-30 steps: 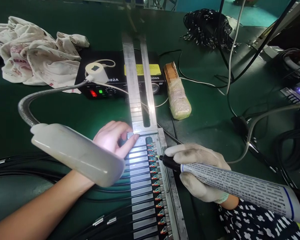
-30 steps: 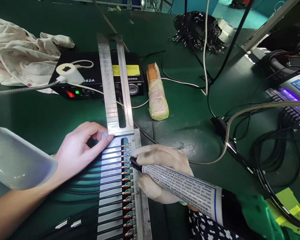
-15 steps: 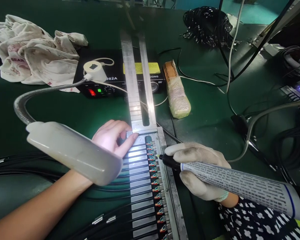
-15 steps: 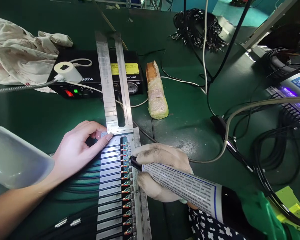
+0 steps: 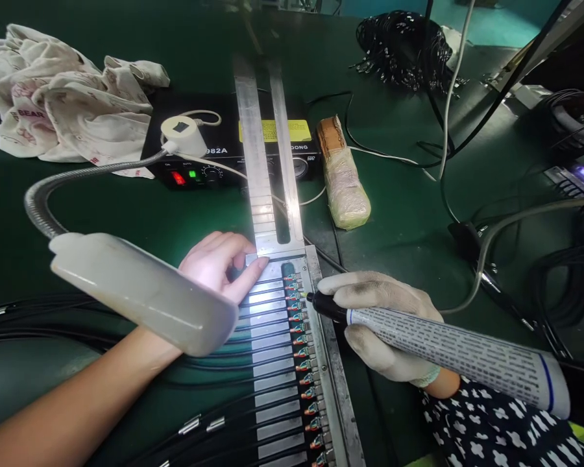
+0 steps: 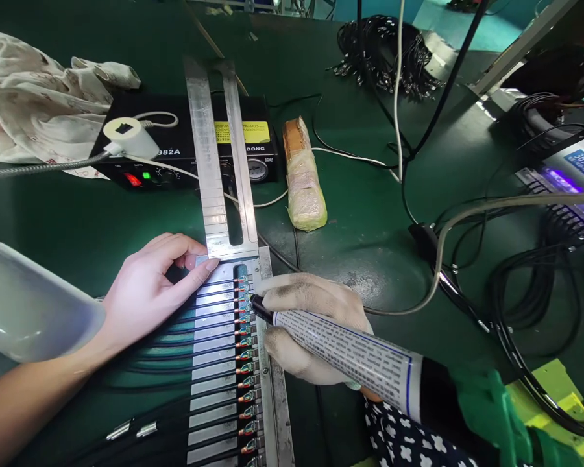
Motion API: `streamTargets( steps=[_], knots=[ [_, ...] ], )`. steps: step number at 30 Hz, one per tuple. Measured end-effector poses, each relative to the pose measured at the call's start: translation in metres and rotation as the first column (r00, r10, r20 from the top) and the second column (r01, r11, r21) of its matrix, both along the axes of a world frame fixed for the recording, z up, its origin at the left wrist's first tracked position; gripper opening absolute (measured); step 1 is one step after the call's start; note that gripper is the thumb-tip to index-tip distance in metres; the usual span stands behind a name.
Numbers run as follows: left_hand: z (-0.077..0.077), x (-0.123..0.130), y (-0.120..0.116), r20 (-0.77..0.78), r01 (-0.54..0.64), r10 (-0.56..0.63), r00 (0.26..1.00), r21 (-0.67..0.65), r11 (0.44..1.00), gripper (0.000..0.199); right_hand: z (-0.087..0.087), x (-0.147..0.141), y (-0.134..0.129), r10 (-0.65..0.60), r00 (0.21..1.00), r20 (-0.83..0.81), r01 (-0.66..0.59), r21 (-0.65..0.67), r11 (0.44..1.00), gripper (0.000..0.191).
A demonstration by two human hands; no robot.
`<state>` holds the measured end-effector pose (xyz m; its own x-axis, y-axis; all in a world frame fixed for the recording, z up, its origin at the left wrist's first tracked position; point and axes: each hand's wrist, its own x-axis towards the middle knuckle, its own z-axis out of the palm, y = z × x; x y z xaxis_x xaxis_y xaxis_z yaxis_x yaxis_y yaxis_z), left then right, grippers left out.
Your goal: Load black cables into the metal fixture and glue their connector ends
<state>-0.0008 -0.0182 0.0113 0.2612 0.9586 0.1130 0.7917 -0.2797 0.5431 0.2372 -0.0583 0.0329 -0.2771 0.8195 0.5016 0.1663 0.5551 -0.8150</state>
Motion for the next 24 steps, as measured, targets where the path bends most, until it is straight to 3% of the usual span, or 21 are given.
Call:
streamTargets(
  steps=[7,24],
  knots=[
    [0.001,0.001,0.002,-0.009,-0.002,0.002,1.000,-0.009,1.000,0.028,0.004,0.003,-0.016,-0.028,0.994,-0.110,0.029,0.004,1.000,0.038],
    [0.000,-0.001,0.001,-0.001,-0.009,0.009,1.000,-0.007,1.000,0.027,0.000,0.003,-0.013,0.023,1.000,-0.012,-0.023,-0.018,1.000,0.030]
  ],
)
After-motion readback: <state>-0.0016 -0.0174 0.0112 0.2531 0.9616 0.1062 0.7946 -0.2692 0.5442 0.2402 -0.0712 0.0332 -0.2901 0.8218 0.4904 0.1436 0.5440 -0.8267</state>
